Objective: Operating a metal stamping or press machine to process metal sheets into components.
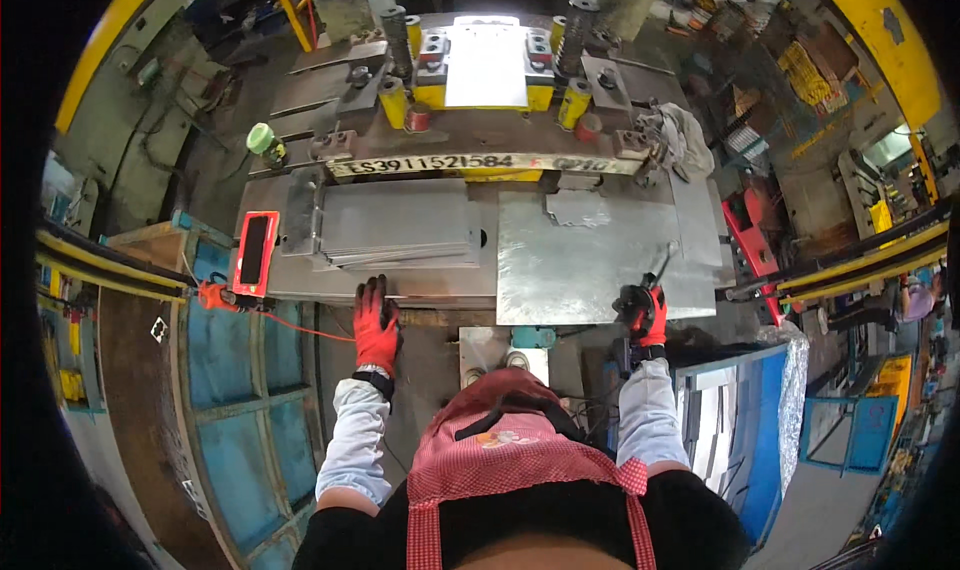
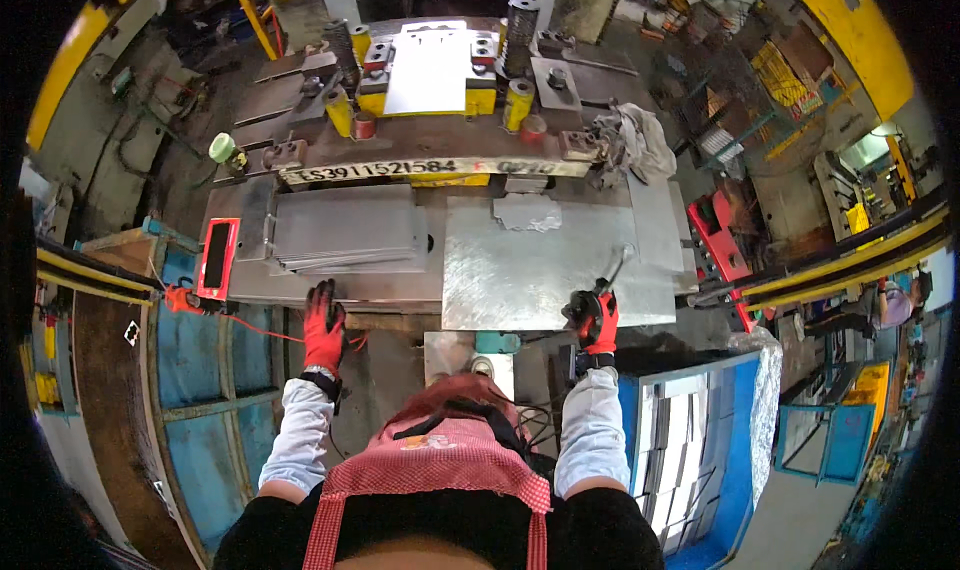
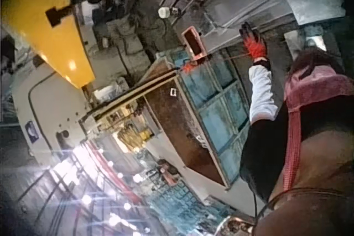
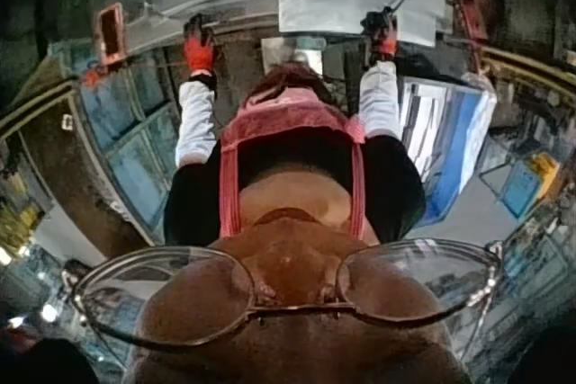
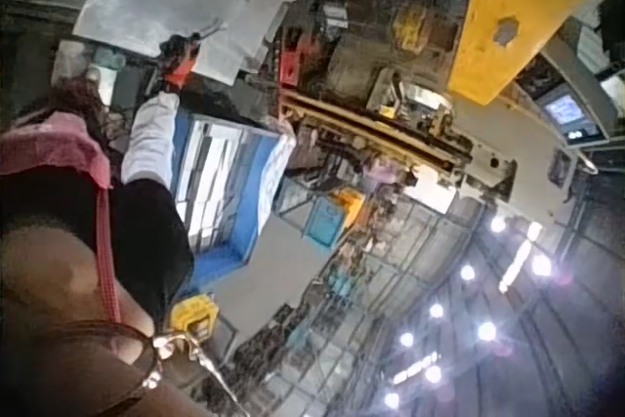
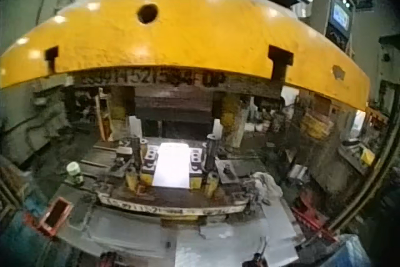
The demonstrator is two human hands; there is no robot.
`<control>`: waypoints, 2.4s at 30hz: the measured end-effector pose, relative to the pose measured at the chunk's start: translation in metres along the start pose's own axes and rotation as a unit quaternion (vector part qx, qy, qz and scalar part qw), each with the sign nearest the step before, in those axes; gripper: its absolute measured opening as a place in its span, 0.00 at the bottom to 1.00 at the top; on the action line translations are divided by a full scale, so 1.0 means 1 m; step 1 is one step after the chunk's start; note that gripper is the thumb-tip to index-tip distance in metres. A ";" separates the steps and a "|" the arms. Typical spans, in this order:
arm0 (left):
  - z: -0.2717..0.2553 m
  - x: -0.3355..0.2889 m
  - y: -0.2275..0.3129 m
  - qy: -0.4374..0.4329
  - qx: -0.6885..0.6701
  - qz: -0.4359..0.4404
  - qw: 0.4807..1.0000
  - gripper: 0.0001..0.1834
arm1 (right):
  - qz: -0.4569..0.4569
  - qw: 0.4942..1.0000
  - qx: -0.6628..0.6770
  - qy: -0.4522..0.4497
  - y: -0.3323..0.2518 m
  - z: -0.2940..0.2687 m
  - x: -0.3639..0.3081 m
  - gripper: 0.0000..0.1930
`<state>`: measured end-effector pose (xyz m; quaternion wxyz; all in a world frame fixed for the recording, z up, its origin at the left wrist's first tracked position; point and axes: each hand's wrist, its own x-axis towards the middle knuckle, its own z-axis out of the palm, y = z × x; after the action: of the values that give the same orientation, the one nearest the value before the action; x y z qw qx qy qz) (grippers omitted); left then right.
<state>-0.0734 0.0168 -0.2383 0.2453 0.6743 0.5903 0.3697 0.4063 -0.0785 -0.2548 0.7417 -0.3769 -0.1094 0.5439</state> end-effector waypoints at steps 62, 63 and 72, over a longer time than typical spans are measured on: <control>-0.007 0.014 -0.020 -0.115 0.301 0.020 0.947 0.25 | -0.103 0.987 -0.087 0.091 0.010 0.009 0.000 0.04; -0.003 0.015 -0.018 -0.067 0.305 0.074 0.947 0.24 | -0.105 0.990 -0.079 0.048 0.008 0.003 0.001 0.04; -0.002 0.020 -0.013 -0.155 0.278 0.004 0.948 0.27 | -0.080 0.986 -0.143 0.043 0.002 -0.027 -0.003 0.14</control>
<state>-0.0825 0.0382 -0.2427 0.1348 0.7672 0.6216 0.0829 0.4188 -0.0929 -0.2744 0.7250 -0.4924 -0.1836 0.4452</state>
